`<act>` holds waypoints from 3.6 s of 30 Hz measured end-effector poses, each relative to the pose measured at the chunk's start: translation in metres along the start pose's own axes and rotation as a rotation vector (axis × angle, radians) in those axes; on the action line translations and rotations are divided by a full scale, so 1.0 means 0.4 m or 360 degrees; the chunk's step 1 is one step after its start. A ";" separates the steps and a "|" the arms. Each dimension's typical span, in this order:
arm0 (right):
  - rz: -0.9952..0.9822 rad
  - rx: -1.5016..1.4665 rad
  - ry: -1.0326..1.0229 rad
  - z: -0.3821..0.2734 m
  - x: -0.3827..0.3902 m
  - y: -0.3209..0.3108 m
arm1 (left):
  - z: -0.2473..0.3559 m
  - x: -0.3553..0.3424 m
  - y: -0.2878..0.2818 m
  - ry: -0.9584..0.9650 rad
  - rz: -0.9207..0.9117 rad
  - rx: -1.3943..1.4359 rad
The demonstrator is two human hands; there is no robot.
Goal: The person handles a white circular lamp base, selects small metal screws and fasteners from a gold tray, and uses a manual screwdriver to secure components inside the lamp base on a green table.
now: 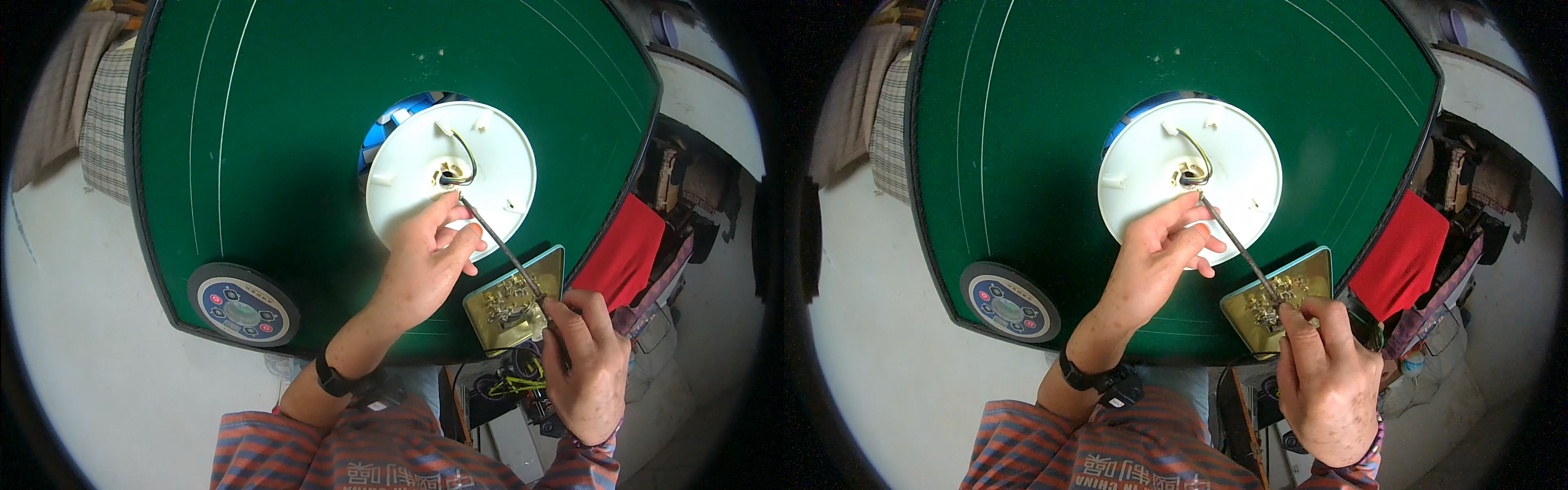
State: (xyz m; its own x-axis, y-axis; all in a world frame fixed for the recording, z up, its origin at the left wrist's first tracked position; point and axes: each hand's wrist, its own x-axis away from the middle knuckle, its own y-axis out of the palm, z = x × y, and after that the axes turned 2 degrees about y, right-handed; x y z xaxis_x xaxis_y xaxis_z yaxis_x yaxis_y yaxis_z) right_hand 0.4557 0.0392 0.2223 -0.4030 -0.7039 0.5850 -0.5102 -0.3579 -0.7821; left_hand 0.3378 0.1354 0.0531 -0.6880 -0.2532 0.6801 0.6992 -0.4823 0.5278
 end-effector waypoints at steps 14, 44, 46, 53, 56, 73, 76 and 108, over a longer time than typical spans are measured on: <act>-0.0009 0.0070 -0.0007 -0.011 -0.014 0.003 | -0.012 -0.011 -0.012 0.0020 -0.0085 -0.0116; -0.0023 -0.0447 0.0335 0.013 -0.005 0.034 | -0.020 0.002 -0.012 0.0055 -0.0044 -0.0159; -0.0044 -0.0517 0.0365 0.028 -0.006 0.036 | -0.017 0.001 -0.011 0.0042 -0.0046 -0.0203; -0.0112 -0.0754 0.0600 0.053 0.011 0.049 | -0.004 0.053 -0.021 0.0143 -0.0013 -0.0354; -0.0114 -0.0714 0.0600 0.049 0.009 0.052 | -0.010 0.109 -0.064 0.0572 0.0212 -0.0782; 0.0189 -0.0220 0.0049 0.137 0.048 0.198 | -0.049 -0.009 -0.139 0.0284 0.0175 -0.0036; 0.0228 -0.0213 0.0005 0.144 0.046 0.207 | -0.034 -0.007 -0.151 0.0242 0.0118 -0.0156; -0.0285 0.0059 0.0084 -0.105 -0.103 -0.081 | -0.033 -0.033 -0.156 0.0437 0.0264 -0.0479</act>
State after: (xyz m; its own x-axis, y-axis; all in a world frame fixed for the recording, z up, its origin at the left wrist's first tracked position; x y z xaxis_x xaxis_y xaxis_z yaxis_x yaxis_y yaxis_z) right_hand 0.4570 0.1055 0.2324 -0.3479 -0.5943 0.7251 -0.5495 -0.4974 -0.6713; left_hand 0.3007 0.1576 0.0044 -0.6260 -0.5416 0.5611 0.7446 -0.6290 0.2236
